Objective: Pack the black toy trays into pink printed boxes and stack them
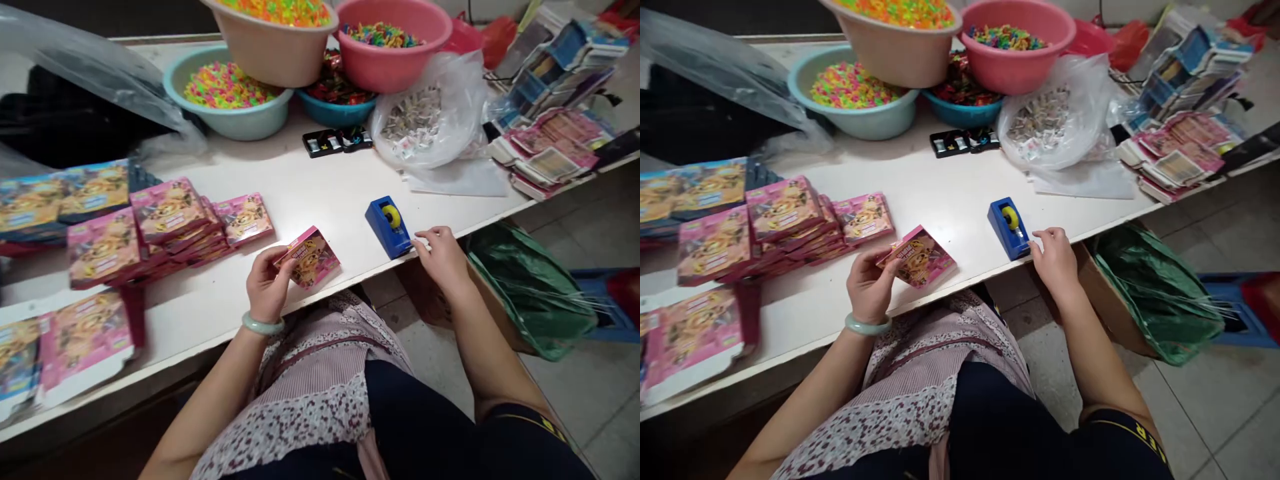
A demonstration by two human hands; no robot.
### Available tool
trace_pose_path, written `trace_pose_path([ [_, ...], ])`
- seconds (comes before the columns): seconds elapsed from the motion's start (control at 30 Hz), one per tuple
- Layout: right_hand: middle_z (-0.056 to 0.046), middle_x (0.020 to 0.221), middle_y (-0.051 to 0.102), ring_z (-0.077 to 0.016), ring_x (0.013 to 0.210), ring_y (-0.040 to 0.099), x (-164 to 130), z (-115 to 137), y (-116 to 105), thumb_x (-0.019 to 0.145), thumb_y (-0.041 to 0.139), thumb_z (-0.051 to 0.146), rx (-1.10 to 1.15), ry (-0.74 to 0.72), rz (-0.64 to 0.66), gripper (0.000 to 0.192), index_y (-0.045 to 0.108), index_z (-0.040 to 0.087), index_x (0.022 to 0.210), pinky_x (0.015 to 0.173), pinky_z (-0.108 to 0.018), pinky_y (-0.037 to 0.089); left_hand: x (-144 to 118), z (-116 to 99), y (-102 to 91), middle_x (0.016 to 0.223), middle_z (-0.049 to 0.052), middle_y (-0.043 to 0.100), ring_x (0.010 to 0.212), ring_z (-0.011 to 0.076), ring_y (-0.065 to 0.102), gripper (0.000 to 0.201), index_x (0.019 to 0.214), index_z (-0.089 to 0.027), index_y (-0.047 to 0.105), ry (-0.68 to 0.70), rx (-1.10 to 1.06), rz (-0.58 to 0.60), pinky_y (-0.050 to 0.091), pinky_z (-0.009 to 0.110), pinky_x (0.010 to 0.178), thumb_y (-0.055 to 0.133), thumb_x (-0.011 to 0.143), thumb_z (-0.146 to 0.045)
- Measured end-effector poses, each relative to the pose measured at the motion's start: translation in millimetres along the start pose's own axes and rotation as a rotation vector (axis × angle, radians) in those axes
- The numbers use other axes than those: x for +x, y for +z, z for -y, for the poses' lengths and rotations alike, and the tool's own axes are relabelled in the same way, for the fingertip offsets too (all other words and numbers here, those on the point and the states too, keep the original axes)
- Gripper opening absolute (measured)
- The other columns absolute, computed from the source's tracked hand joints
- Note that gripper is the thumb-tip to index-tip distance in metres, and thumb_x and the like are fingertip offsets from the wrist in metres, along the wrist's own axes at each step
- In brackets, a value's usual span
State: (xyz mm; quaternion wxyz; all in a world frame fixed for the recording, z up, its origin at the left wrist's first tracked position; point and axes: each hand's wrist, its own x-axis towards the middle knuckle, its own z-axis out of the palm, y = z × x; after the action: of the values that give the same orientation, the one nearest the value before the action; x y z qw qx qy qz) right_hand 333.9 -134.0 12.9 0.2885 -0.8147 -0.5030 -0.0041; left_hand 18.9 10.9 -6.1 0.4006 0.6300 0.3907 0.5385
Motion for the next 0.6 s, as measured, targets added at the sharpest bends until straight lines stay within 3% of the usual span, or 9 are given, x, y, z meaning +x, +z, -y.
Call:
trace_pose_path([
  [0.13, -0.01, 0.094, 0.056, -0.0226, 0.08, 0.057, 6, -17, 5, 0.084, 0.059, 0.045, 0.028, 0.07, 0.107, 0.03, 0.074, 0.02, 0.092, 0.081, -0.043, 0.05, -5, -4, 11.1, 0.094, 0.004, 0.067, 0.086, 0.015, 0.064, 0.027, 0.097, -0.017, 0.064, 0.012, 0.099, 0.067, 0.054, 0.027, 0.076, 0.072, 0.077, -0.034],
  [0.23, -0.006, 0.088, 0.059, -0.0184, 0.076, 0.058, 4, -22, 19, 0.078, 0.064, 0.051, 0.351, 0.206, 0.124, 0.032, 0.072, 0.021, 0.085, 0.077, -0.038, 0.052, -5, -7, 9.3, 0.096, 0.004, 0.066, 0.089, 0.0153, 0.064, 0.027, 0.1, -0.018, 0.064, 0.036, 0.146, 0.096, 0.054, 0.027, 0.077, 0.071, 0.079, -0.034],
  [0.33, -0.005, 0.095, 0.062, -0.0176, 0.082, 0.06, -5, -28, 31, 0.072, 0.067, 0.055, 0.721, 0.401, 0.106, 0.038, 0.068, 0.02, 0.087, 0.075, -0.035, 0.054, -5, -7, 6.9, 0.095, 0.004, 0.066, 0.089, 0.0151, 0.064, 0.027, 0.101, -0.018, 0.064, 0.06, 0.156, 0.108, 0.055, 0.027, 0.077, 0.071, 0.079, -0.034],
  [0.4, -0.004, 0.098, 0.062, -0.0165, 0.084, 0.061, -13, -29, 34, 0.072, 0.067, 0.057, 0.84, 0.482, 0.098, 0.04, 0.065, 0.021, 0.089, 0.075, -0.034, 0.055, -5, -6, 5.8, 0.095, 0.004, 0.066, 0.088, 0.0149, 0.064, 0.027, 0.1, -0.018, 0.064, 0.062, 0.15, 0.1, 0.055, 0.026, 0.076, 0.071, 0.079, -0.034],
  [0.6, -0.007, 0.1, 0.056, -0.0198, 0.095, 0.058, -23, -20, 35, 0.074, 0.067, 0.049, 0.621, 0.31, -0.048, 0.03, 0.068, 0.019, 0.077, 0.083, -0.035, 0.052, -2, -2, 4.4, 0.098, 0.004, 0.067, 0.091, 0.0158, 0.065, 0.027, 0.102, -0.019, 0.064, 0.088, 0.139, 0.107, 0.056, 0.027, 0.079, 0.072, 0.079, -0.031],
])
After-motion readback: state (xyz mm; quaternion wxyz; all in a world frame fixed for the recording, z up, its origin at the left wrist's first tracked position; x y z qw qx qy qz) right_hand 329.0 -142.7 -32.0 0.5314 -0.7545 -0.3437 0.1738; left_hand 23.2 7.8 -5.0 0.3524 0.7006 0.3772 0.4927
